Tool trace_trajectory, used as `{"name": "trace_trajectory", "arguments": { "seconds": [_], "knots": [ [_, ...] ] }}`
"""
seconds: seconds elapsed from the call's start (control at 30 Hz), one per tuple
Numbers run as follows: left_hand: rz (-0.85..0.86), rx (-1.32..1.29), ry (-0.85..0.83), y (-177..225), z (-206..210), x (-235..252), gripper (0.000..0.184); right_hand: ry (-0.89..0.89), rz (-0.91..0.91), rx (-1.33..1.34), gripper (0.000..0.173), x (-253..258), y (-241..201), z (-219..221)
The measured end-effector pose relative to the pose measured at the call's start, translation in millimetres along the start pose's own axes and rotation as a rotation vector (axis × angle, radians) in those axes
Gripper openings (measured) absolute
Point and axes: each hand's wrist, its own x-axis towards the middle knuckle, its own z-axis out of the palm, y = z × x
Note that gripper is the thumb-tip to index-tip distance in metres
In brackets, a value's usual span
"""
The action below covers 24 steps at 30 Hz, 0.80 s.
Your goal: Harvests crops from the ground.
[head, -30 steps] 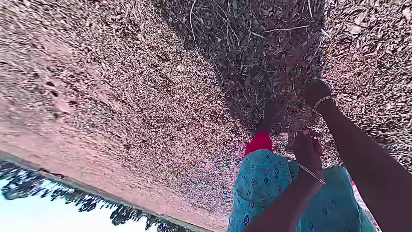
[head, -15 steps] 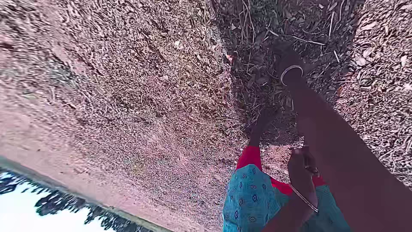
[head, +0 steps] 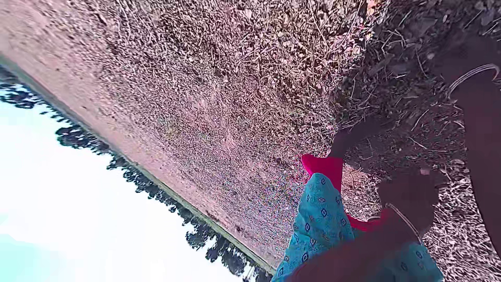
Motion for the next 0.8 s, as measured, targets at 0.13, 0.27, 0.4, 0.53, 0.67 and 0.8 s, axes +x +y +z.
{"name": "trace_trajectory", "arguments": {
  "seconds": [0.13,0.27,0.4,0.53,0.67,0.8],
  "knots": [
    [0.044,-0.054,-0.019,-2,-2,1,0.035,0.008,-0.036,0.45,0.035,-34,27,2],
    [0.059,0.001,0.025,-11,-4,3,0.037,-0.074,0.019,0.436,0.023,-72,37,18],
    [0.058,0.016,0.009,-14,-4,0,0.036,-0.221,0.067,0.168,0.03,-94,40,44],
    [0.064,0.032,-0.01,-19,-8,0,0.039,-0.307,-0.059,-0.248,0.029,-95,32,63],
    [0.065,0.024,0.0,-27,-10,-1,0.039,-0.173,-0.123,-0.269,0.041,-88,39,68],
    [0.108,0.011,0.001,-32,-15,-1,0.038,-0.173,-0.188,-0.313,0.039,-83,54,76]
  ]
}}
